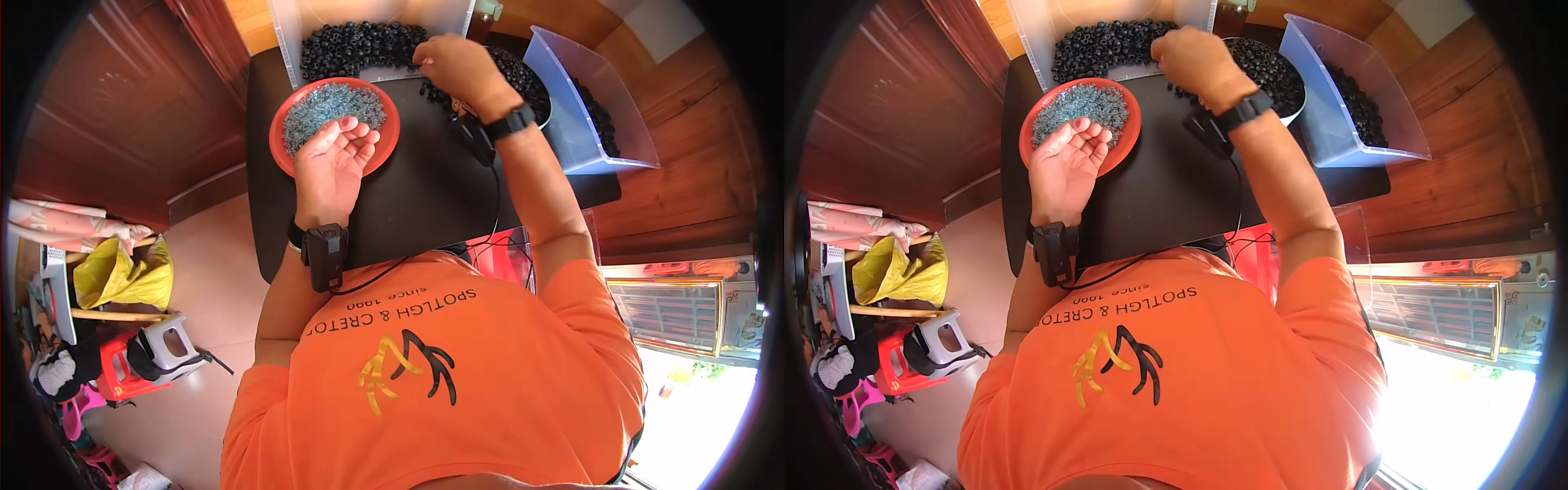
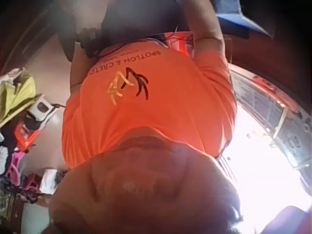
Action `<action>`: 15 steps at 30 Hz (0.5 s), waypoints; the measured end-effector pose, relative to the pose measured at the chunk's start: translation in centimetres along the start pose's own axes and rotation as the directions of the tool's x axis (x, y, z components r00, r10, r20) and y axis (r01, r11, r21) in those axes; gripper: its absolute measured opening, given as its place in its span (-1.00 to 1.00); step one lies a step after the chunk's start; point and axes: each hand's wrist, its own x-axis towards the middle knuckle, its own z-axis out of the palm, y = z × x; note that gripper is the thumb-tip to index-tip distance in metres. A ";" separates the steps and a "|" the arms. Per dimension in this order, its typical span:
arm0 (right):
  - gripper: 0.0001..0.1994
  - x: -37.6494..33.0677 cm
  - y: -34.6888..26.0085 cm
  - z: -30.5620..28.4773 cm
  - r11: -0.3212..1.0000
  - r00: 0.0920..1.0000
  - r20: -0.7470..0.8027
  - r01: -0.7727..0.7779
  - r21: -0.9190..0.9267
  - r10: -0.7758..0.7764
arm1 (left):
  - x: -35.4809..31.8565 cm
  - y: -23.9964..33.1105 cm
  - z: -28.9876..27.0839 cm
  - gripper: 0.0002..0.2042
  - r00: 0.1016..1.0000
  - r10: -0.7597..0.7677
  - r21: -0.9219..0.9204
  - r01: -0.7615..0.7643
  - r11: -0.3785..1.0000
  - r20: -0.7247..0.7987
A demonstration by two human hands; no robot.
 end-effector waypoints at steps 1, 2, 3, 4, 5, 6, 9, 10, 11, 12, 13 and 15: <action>-0.87 0.7 -0.4 0.9 0.992 0.986 0.166 0.007 -0.124 0.014 | 0.0 0.0 -0.2 -0.81 1.000 0.003 -0.014 -0.003 1.000 -0.027; -0.87 1.0 0.0 2.2 0.992 0.986 0.167 0.012 -0.126 0.009 | 0.0 0.0 -0.2 -0.81 1.000 0.006 -0.018 -0.007 1.000 -0.027; -0.87 1.1 0.3 3.5 0.984 0.976 0.218 0.029 -0.175 0.010 | 0.0 0.0 -0.1 -0.82 1.000 0.014 -0.013 -0.014 1.000 -0.021; -0.87 1.1 0.8 4.6 0.974 0.963 0.269 0.047 -0.223 0.015 | 0.0 -0.1 -0.1 -0.82 1.000 0.020 -0.007 -0.021 1.000 -0.013; -0.90 1.2 0.1 3.8 0.973 0.964 0.267 0.051 -0.225 0.011 | -0.1 -0.1 -0.1 -0.82 0.999 0.026 -0.013 -0.026 1.000 -0.020; -0.90 1.1 0.1 4.0 0.973 0.962 0.272 0.060 -0.224 0.003 | -0.2 0.0 0.0 -0.83 0.999 0.023 -0.021 -0.023 1.000 -0.028; -0.92 0.6 -0.1 4.2 0.971 0.962 0.271 0.053 -0.233 0.013 | -0.4 -0.1 0.2 -0.83 0.999 0.021 -0.025 -0.022 0.999 -0.031; -0.89 0.6 -0.4 4.1 0.962 0.947 0.321 0.069 -0.264 0.020 | -0.5 -0.1 0.2 -0.84 0.999 0.022 -0.018 -0.022 1.000 -0.024; -0.87 0.5 -0.6 3.9 0.952 0.929 0.370 0.083 -0.295 0.033 | -0.5 -0.1 0.1 -0.84 1.000 0.019 -0.019 -0.020 1.000 -0.024; -0.87 0.5 -0.5 4.1 0.951 0.928 0.371 0.082 -0.297 0.035 | -0.4 -0.2 -0.1 -0.83 1.000 0.012 -0.030 -0.012 0.999 -0.012; -0.87 0.5 -0.3 4.5 0.949 0.932 0.361 0.099 -0.299 0.016 | -0.3 -0.2 -0.1 -0.82 1.000 0.005 -0.039 -0.005 0.999 0.001; -0.88 0.4 -0.3 4.6 0.947 0.936 0.353 0.116 -0.299 -0.003 | -0.3 -0.2 -0.1 -0.83 1.000 0.005 -0.049 -0.005 0.999 -0.006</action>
